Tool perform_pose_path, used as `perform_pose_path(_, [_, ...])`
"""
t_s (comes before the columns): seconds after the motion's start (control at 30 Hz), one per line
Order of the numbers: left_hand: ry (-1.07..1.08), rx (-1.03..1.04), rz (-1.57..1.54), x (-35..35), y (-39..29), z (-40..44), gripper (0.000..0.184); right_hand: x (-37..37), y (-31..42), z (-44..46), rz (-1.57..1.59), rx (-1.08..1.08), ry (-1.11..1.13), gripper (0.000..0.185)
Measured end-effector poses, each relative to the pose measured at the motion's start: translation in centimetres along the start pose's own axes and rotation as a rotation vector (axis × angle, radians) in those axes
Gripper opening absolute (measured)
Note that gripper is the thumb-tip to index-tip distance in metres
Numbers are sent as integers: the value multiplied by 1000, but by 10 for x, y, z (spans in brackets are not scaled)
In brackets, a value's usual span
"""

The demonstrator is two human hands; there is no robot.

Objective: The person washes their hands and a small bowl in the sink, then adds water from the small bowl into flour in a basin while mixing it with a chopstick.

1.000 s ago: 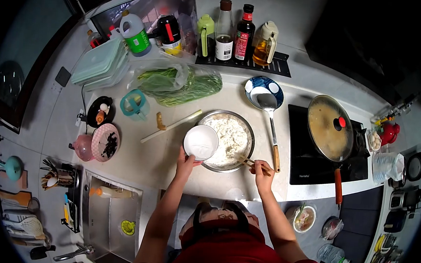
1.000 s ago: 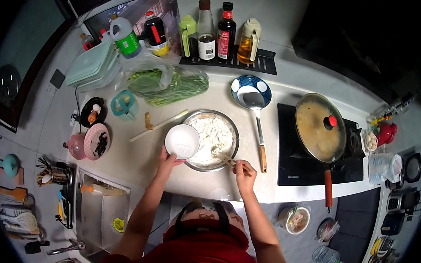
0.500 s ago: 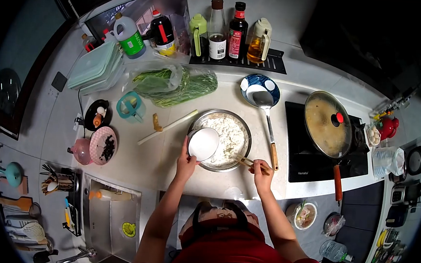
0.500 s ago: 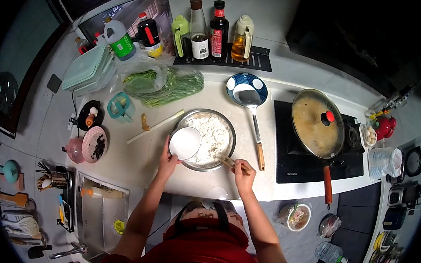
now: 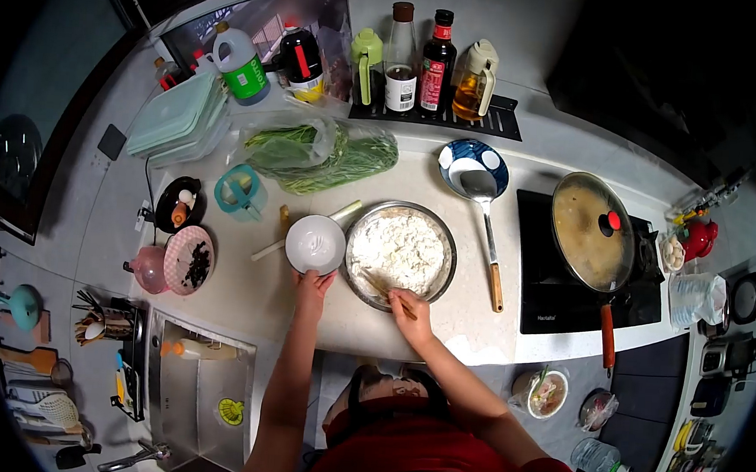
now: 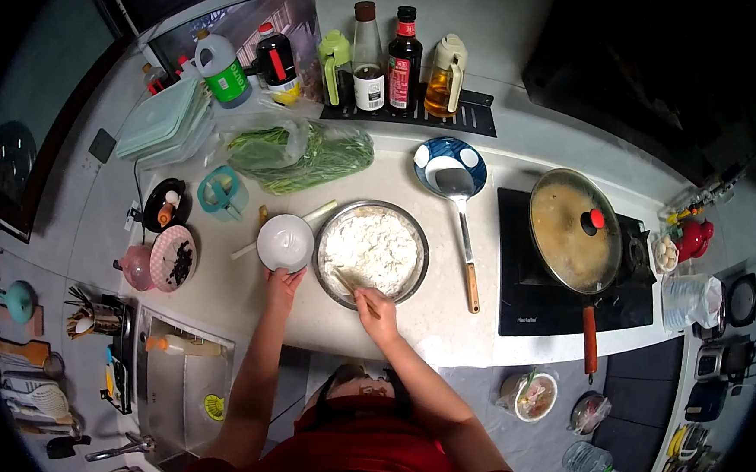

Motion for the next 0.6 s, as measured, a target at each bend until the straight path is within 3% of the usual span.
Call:
perform_pose_path(0.1, [25,-12,-29,-17,5,14,55,-21,-24,-8,-39,92,-73,14])
perform_pose_path(0.17, [12,-29,-52,-24,11,22,55,-50,-2,-7,11,264,-127,15])
perform_pose_path(0.23, [6,-46,-59,-29,18,26,55,-77,9,-6,32,208,-211,15])
perform_pose_path(0.4, [-12,-124,-86,-39,37,35,54,-75,35,-5,-539,-70,-75,8])
perform_pose_path(0.5, [0,-97,-68,-44,44,38,50,-37,25,-4,-481,-110,-19,6])
perform_pose_path(0.6, [17,-469,-340,-56,65,50,47,-5,15,1,-294,-156,34,4])
Point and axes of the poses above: each hand's wrist, its own z-axis towards the middle knuckle, its own x-axis out of the palm, y = z × x, the point moved 2 cm from there along z, towards the middle knuckle, and after that the axes turned 10 degrees about z, right-handed, at the moved point
